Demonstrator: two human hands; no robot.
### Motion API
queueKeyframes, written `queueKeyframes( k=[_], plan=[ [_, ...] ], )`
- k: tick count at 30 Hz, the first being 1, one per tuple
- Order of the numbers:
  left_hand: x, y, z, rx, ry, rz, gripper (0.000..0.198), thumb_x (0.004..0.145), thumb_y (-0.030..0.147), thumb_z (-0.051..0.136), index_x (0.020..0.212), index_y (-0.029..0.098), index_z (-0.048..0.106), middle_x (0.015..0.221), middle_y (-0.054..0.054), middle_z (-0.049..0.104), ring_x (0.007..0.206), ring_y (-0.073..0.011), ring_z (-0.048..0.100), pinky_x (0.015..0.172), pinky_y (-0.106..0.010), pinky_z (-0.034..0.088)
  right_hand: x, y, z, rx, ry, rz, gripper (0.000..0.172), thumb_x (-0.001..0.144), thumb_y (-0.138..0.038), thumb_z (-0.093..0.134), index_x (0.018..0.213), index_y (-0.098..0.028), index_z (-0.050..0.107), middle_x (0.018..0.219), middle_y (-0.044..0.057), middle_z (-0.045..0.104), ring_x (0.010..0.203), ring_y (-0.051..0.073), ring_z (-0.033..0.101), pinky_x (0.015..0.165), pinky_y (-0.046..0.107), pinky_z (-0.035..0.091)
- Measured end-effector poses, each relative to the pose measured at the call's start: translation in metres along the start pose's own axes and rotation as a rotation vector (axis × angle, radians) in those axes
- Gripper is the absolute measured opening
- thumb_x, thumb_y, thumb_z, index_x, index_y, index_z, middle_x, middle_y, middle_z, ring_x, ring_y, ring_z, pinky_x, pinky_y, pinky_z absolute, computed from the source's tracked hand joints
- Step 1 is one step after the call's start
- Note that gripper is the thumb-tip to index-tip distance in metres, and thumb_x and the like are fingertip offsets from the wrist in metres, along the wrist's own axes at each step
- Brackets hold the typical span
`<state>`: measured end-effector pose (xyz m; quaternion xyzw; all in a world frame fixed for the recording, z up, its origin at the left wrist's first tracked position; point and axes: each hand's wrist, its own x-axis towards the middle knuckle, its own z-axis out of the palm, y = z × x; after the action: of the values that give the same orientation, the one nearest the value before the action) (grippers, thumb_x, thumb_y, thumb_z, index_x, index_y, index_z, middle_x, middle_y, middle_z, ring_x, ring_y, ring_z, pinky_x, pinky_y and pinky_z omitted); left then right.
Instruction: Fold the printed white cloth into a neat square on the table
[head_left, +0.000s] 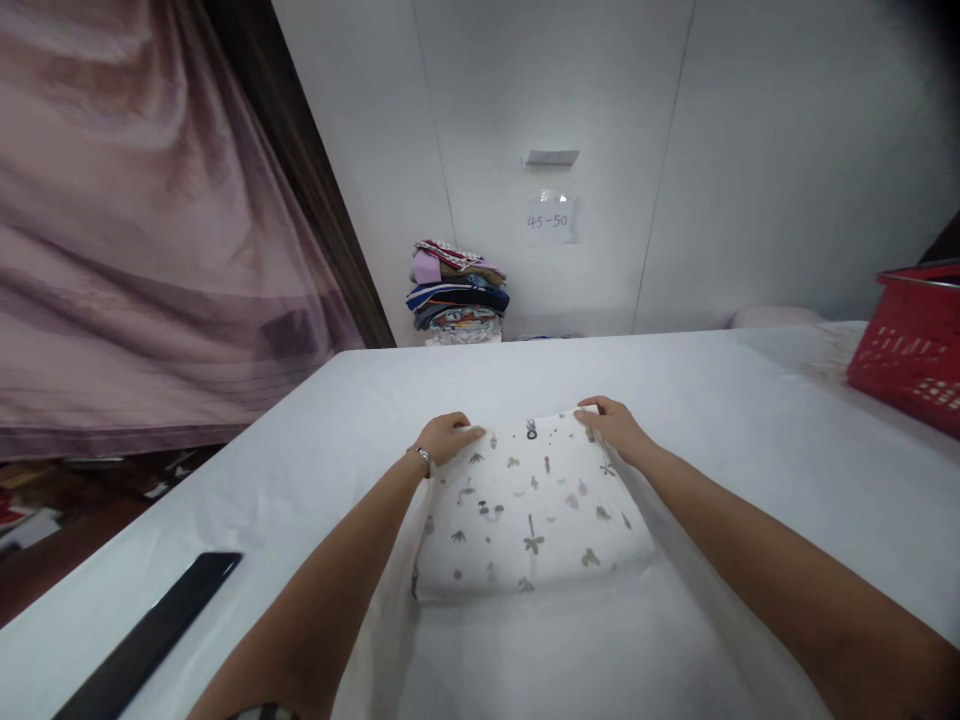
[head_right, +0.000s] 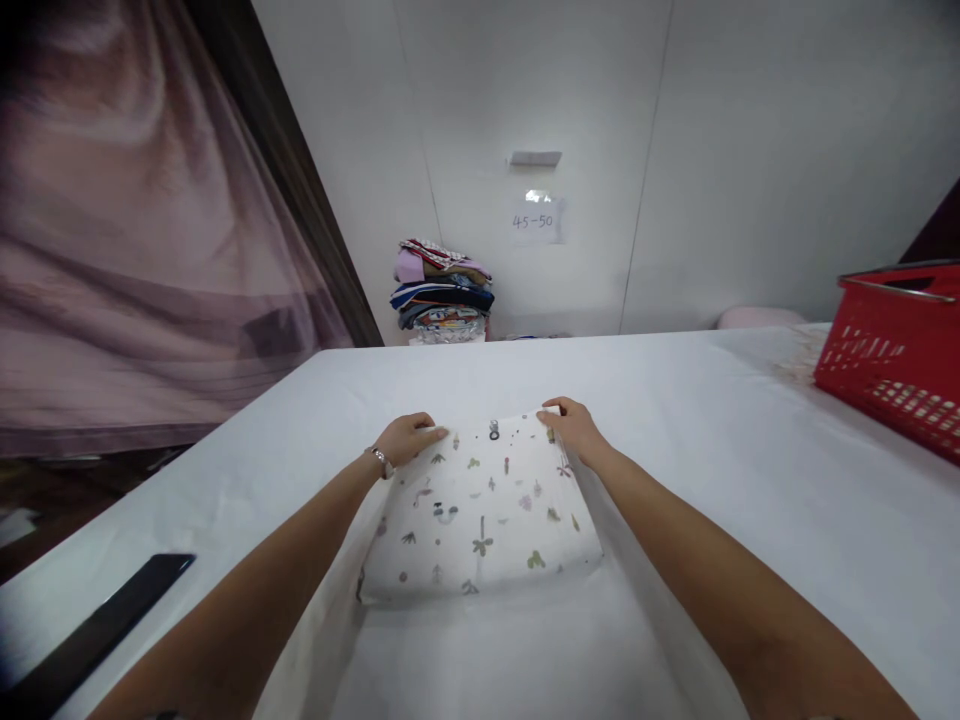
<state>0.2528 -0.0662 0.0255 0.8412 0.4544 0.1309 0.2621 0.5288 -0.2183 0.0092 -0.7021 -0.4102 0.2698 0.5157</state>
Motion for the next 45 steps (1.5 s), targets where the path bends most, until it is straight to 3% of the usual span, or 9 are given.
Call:
queueKeyframes(
  k=[6,11,15,23,28,31,35,40,45],
  plan=[
    [0.005,-0.01,0.004,-0.099,0.037,-0.073,0.043,0.064,0.061,0.059,0.072,0.019,0.057,0.064,0.0,0.057,0.057,-0.0142,0.055,0.054,-0.025,0.041,0.001,0.002,0.003,0.106,-0.012,0.09,0.029,0.064,-0.039,0.062,0.079,-0.015,0.062,0.071,0.004,0.06,0.062,0.016,0.056,0.058,0.027,0.042],
    [0.008,-0.013,0.011,-0.113,0.029,-0.189,0.049,0.059,0.064,0.062,0.075,0.018,0.06,0.064,-0.001,0.06,0.06,-0.0161,0.056,0.055,-0.026,0.042,0.005,0.009,0.008,-0.124,0.071,0.013,0.025,0.066,-0.04,0.059,0.073,-0.017,0.062,0.065,0.002,0.058,0.059,0.014,0.052,0.056,0.026,0.039],
    [0.006,-0.018,0.014,-0.119,0.051,-0.216,0.049,0.06,0.066,0.061,0.074,0.019,0.059,0.059,-0.001,0.059,0.061,-0.0175,0.056,0.055,-0.027,0.041,0.002,0.008,0.004,-0.268,0.062,0.005,0.035,0.066,-0.048,0.059,0.084,-0.018,0.063,0.07,0.003,0.058,0.06,0.015,0.052,0.056,0.026,0.038],
    [0.003,-0.014,0.01,-0.1,0.086,-0.209,0.047,0.062,0.065,0.058,0.066,0.019,0.053,0.055,0.0,0.057,0.056,-0.0164,0.054,0.051,-0.026,0.037,-0.001,0.008,0.005,-0.275,0.07,-0.035,0.035,0.07,-0.036,0.055,0.1,-0.017,0.06,0.066,-0.001,0.052,0.057,0.013,0.049,0.055,0.024,0.037],
    [0.008,-0.011,0.008,0.005,-0.007,-0.266,0.046,0.064,0.064,0.057,0.065,0.019,0.055,0.063,-0.005,0.062,0.065,-0.0211,0.058,0.056,-0.029,0.039,0.001,0.01,0.009,-0.364,0.055,-0.038,0.033,0.073,-0.037,0.053,0.099,-0.018,0.058,0.062,-0.001,0.053,0.057,0.014,0.05,0.055,0.025,0.036],
    [0.006,-0.006,0.009,0.08,0.075,-0.157,0.04,0.068,0.059,0.056,0.073,0.019,0.061,0.089,-0.008,0.065,0.086,-0.0249,0.059,0.069,-0.032,0.043,-0.005,0.008,0.008,-0.306,0.049,-0.041,0.039,0.071,-0.041,0.057,0.103,-0.019,0.054,0.067,-0.001,0.054,0.058,0.014,0.051,0.054,0.025,0.037],
    [0.001,0.021,0.018,0.13,0.252,0.2,0.027,0.077,0.042,0.057,0.09,0.02,0.062,0.104,-0.007,0.063,0.099,-0.023,0.055,0.088,-0.036,0.039,-0.015,0.006,0.007,-0.069,0.005,-0.075,0.05,0.067,-0.038,0.061,0.111,-0.02,0.047,0.076,0.0,0.059,0.062,0.014,0.053,0.058,0.026,0.041],
    [-0.002,0.073,0.046,0.021,0.201,0.567,0.028,0.078,0.036,0.06,0.101,0.021,0.06,0.101,-0.006,0.063,0.101,-0.0222,0.053,0.089,-0.036,0.04,-0.025,0.008,0.01,0.127,-0.017,-0.177,0.053,0.066,-0.035,0.062,0.115,-0.02,0.045,0.083,0.001,0.06,0.07,0.015,0.055,0.066,0.029,0.044],
    [0.001,0.102,0.074,-0.034,0.14,0.636,0.027,0.074,0.028,0.064,0.1,0.02,0.06,0.092,-0.005,0.063,0.091,-0.0201,0.054,0.083,-0.034,0.042,-0.033,0.001,0.007,0.314,-0.051,-0.153,0.045,0.07,-0.037,0.059,0.111,-0.02,0.051,0.083,0.002,0.062,0.073,0.015,0.057,0.07,0.029,0.044]
  ],
)
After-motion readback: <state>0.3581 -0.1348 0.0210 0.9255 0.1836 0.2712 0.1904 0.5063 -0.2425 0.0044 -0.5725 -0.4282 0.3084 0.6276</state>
